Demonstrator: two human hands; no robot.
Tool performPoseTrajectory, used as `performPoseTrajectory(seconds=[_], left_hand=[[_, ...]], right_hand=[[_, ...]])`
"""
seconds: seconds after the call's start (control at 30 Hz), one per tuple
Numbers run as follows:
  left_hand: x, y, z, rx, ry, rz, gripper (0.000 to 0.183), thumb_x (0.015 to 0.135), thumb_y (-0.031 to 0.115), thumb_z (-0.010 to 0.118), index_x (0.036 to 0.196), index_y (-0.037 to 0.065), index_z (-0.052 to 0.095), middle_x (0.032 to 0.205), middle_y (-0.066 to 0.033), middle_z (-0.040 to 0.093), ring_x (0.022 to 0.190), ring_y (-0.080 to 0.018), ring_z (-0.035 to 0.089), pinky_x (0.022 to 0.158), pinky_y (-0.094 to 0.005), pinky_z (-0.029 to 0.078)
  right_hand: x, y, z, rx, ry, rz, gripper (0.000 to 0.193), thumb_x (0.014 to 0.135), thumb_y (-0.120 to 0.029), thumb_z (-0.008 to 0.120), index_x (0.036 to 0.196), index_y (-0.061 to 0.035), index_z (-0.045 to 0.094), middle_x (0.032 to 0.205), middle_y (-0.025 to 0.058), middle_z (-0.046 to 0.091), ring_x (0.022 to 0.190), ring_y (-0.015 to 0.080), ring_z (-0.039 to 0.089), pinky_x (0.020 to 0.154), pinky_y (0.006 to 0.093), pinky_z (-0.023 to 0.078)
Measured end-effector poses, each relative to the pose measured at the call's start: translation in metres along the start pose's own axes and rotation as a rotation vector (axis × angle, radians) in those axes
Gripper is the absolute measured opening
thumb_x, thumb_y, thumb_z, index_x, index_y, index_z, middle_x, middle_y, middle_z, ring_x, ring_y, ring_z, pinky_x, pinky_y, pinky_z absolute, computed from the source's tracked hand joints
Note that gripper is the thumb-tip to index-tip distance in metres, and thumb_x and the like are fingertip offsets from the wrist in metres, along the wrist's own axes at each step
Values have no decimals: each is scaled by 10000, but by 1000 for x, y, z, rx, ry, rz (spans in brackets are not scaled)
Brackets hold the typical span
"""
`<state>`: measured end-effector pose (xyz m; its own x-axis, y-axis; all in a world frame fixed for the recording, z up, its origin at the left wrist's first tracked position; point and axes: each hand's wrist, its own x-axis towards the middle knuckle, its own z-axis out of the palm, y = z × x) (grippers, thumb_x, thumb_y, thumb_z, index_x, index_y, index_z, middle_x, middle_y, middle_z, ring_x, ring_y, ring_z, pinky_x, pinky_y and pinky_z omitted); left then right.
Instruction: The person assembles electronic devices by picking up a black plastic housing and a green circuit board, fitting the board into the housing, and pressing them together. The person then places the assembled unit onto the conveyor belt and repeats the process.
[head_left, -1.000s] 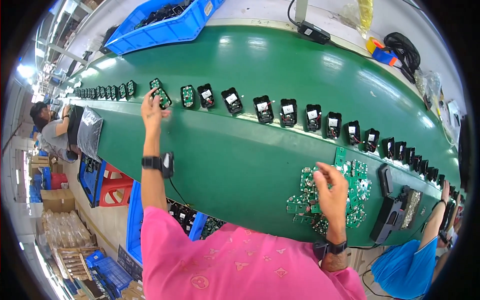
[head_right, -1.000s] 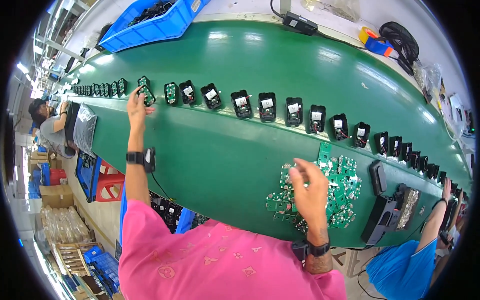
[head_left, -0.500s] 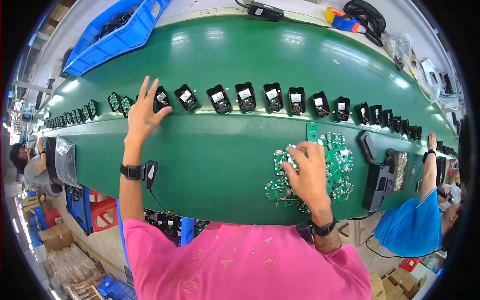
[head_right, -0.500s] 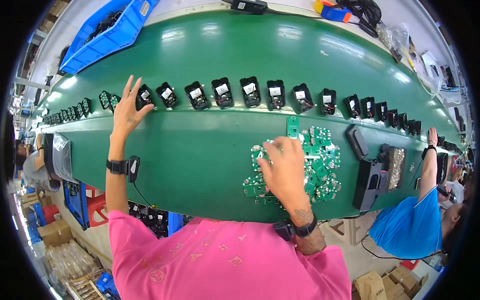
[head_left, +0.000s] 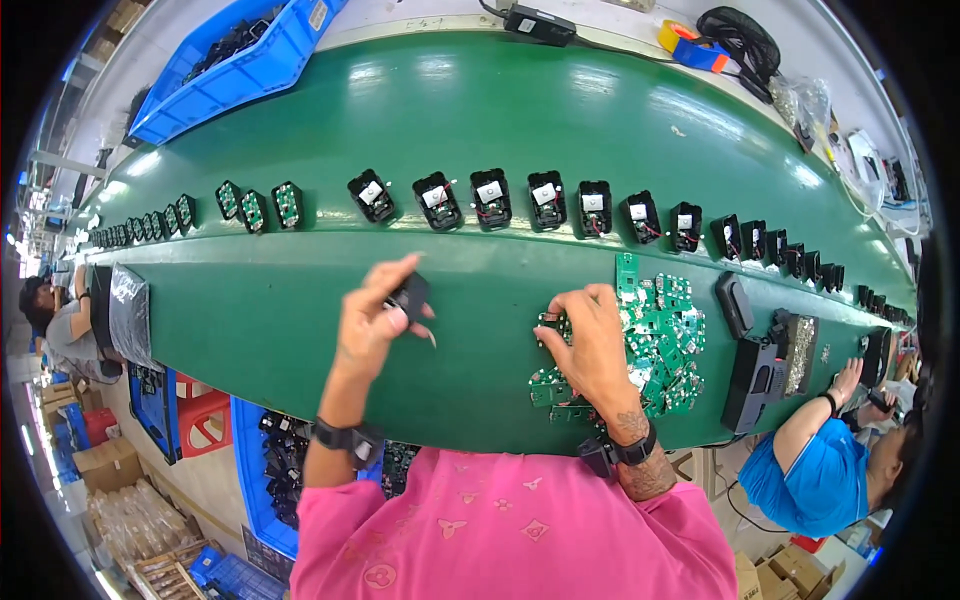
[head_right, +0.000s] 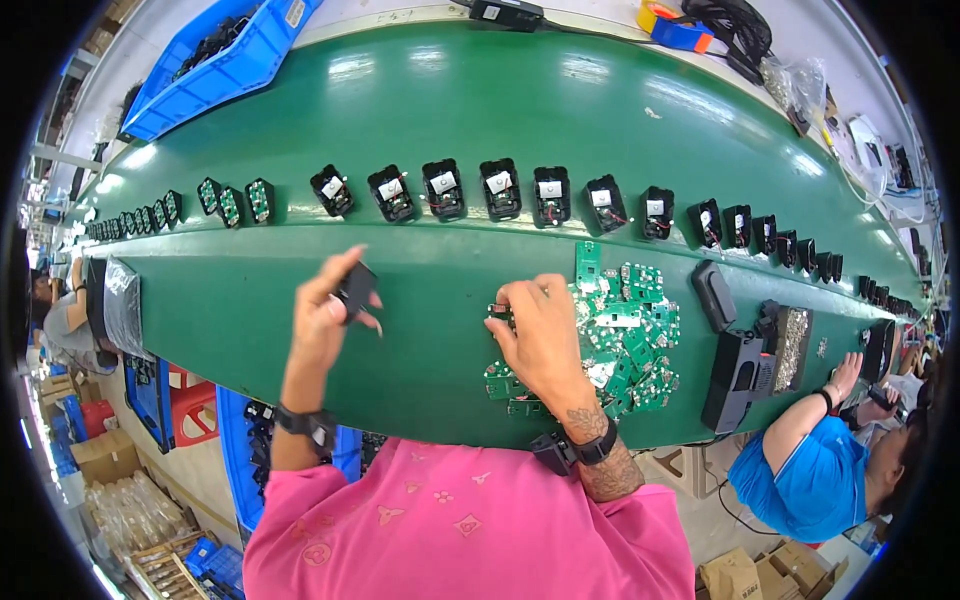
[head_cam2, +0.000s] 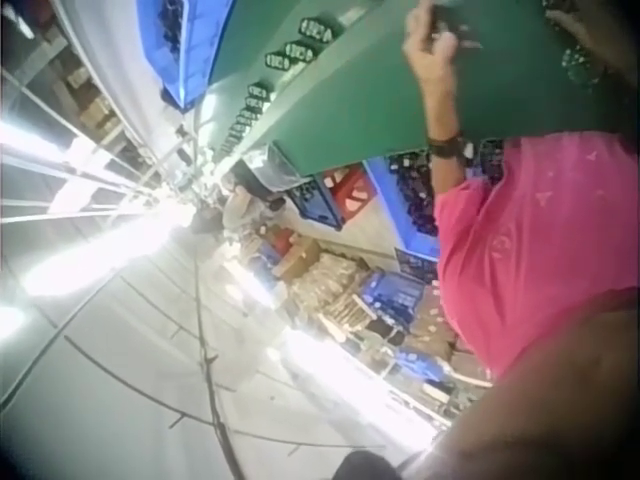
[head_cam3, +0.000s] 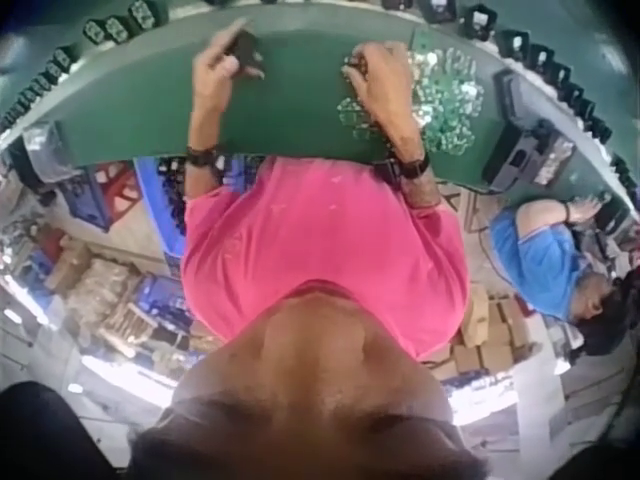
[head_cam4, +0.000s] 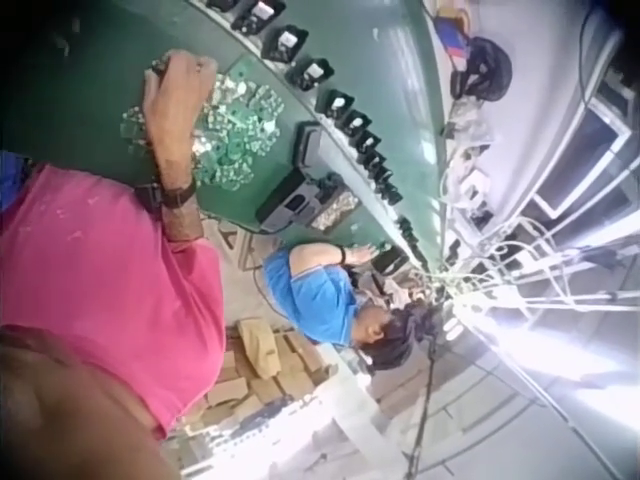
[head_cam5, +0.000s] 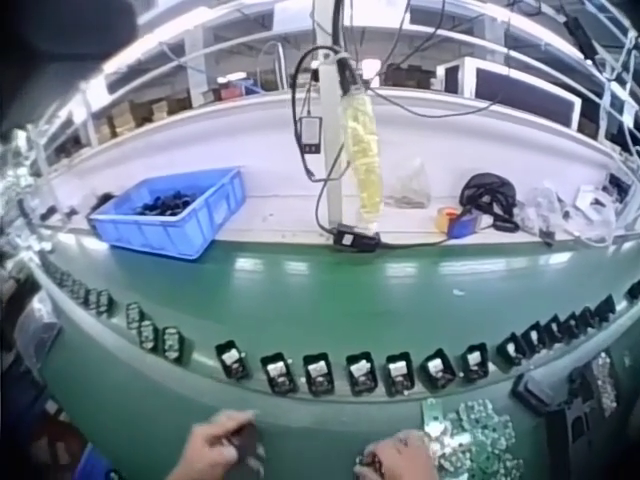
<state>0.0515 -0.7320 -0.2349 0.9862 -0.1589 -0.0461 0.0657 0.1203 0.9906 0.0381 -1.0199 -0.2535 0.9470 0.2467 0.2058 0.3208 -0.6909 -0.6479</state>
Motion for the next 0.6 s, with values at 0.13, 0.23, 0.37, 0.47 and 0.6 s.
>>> performPoseTrajectory(seconds=[0.13,0.23,0.37,0.47,0.6], left_hand=[[-29,-40,36,-588,-39,-197,669,902,459,679,1348,-23,550,1259,-156,572,925,-155,576,567,-247,471],[-35,-48,66,-741,-52,-297,589,1037,476,416,1381,11,528,1231,-132,587,922,-140,551,561,-239,432],[-34,-35,74,-593,-51,-387,767,1040,601,150,1380,39,546,1195,-95,591,925,-130,545,567,-215,414],[-29,-30,76,-212,-28,-368,814,1037,592,88,1320,36,610,1174,-112,596,917,-181,564,646,-266,471],[-27,-41,82,315,54,-44,803,1045,558,92,1248,32,665,1165,-148,600,910,-266,599,773,-356,513]], right_hand=[[2,-9,6,341,-53,220,281,817,-45,750,1031,-48,569,890,57,625,806,223,584,718,314,471],[-1,-2,11,1139,156,551,161,974,-57,573,1128,-44,530,891,19,594,707,153,572,624,253,465],[1,-12,-3,1511,-33,801,174,996,-129,504,1122,-17,548,873,53,564,707,162,586,562,239,443],[-3,-13,-8,1503,-330,697,145,980,-118,518,1073,-28,584,840,39,564,658,154,587,517,253,435],[-2,-41,-1,659,-312,315,210,879,-172,721,966,16,688,805,51,684,645,73,555,560,235,439]])
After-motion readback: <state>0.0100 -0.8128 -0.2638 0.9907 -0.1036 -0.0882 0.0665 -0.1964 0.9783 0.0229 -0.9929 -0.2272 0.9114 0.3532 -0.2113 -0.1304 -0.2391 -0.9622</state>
